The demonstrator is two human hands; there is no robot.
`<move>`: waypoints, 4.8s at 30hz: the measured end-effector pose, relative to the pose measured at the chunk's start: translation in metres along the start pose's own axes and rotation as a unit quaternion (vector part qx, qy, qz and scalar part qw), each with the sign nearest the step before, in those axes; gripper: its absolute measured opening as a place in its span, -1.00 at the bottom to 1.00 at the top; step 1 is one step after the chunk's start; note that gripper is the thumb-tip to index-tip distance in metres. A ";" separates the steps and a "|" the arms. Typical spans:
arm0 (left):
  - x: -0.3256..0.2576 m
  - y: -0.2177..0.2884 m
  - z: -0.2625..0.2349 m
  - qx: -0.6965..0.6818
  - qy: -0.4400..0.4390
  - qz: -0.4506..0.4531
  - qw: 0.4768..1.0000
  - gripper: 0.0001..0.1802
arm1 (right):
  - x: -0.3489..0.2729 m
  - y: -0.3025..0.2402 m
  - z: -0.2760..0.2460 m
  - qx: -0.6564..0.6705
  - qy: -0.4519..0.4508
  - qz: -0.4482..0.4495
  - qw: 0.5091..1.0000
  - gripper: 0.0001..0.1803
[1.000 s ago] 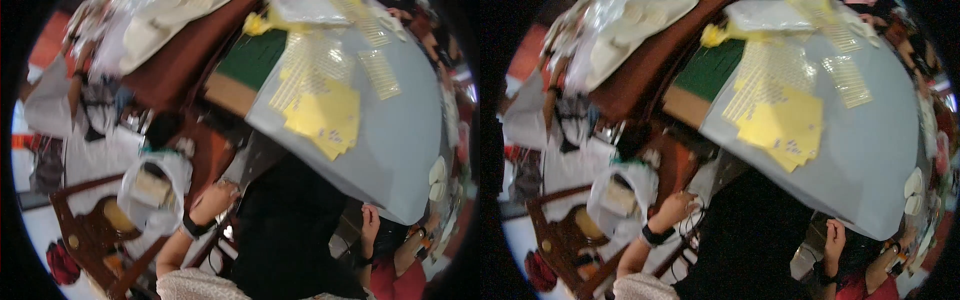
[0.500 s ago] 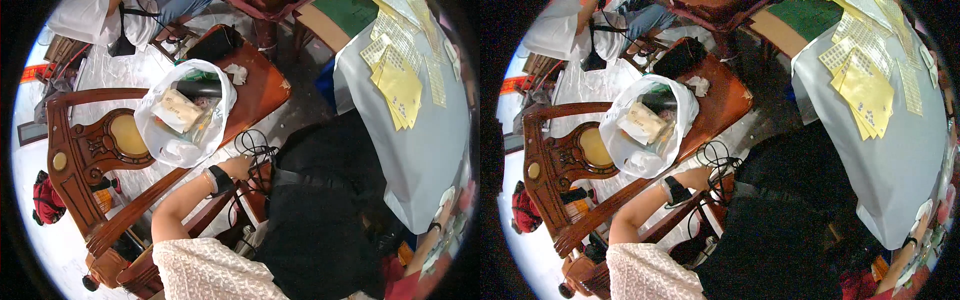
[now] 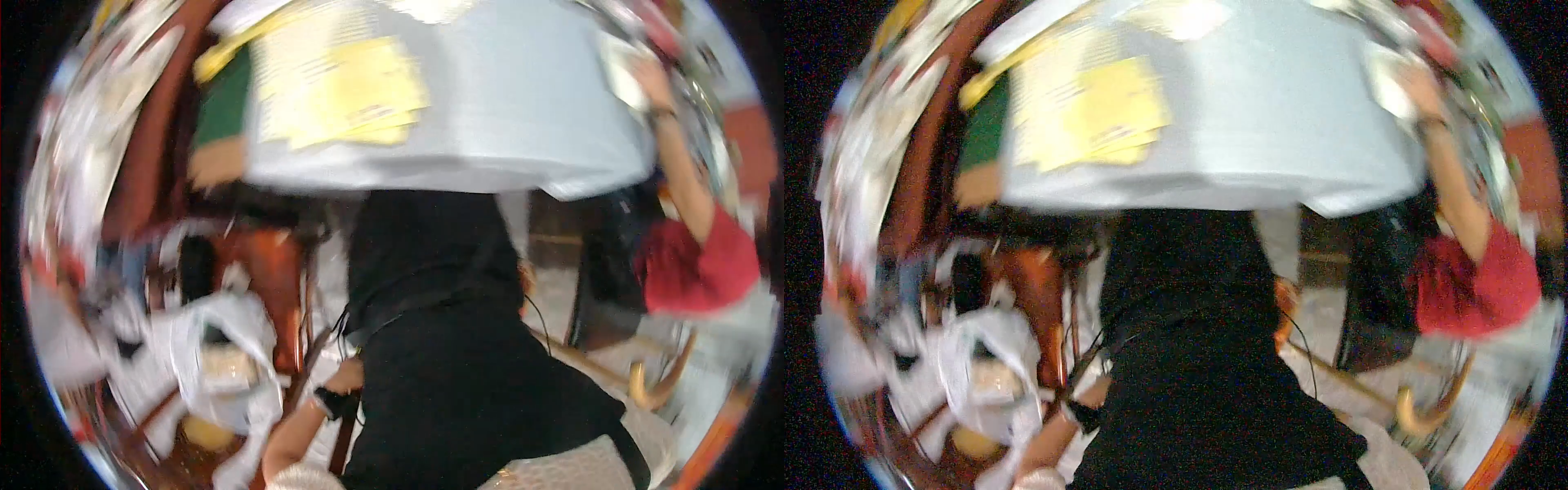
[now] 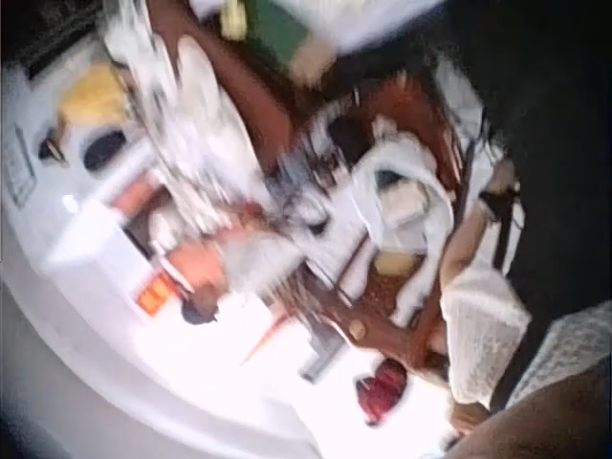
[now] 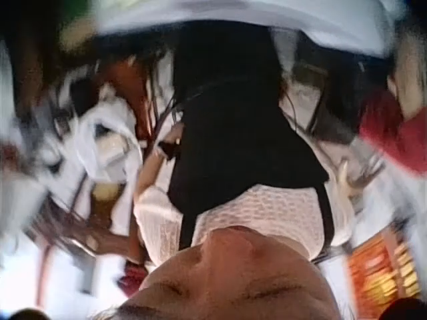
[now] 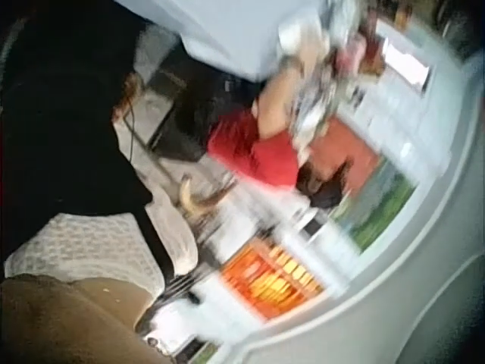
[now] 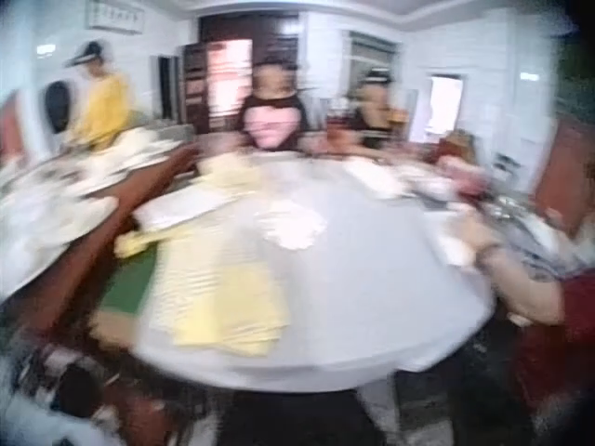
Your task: Applying small circular labels to the footbed of white slide sandals.
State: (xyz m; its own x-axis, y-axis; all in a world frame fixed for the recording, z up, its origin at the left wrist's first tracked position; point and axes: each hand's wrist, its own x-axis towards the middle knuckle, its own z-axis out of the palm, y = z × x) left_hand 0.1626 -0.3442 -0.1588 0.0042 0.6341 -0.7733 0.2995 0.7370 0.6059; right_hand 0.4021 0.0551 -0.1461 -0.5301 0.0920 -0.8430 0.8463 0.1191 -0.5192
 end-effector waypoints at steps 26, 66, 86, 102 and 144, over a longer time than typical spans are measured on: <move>0.051 0.092 -0.144 0.111 0.027 -0.185 0.976 -0.54 | -0.070 0.062 0.084 0.341 0.107 0.004 0.934 -0.58; -0.154 0.226 -0.463 0.316 0.678 0.062 0.660 -0.62 | -0.070 -0.442 -0.167 -0.245 0.311 -0.560 0.727 -0.80; -0.176 0.013 -0.660 0.261 0.770 -0.295 0.501 -0.62 | -0.058 -0.348 -0.155 -0.316 0.181 -0.480 0.798 -0.71; -0.032 0.295 -0.425 0.252 0.744 0.306 0.538 -0.53 | -0.024 -0.393 -0.105 -0.086 0.196 -0.589 0.780 -0.02; 0.136 0.327 -0.254 0.308 0.588 0.173 0.728 -0.15 | 0.016 -0.304 -0.208 -0.261 0.398 -0.386 0.790 -0.39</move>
State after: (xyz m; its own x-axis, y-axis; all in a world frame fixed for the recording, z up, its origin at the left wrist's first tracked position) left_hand 0.0191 0.0424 -0.0189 -0.5299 0.7855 0.3197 0.8469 0.4707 0.2474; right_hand 0.1253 0.2262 0.0275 -0.9187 0.3606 0.1611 0.2269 0.8158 -0.5319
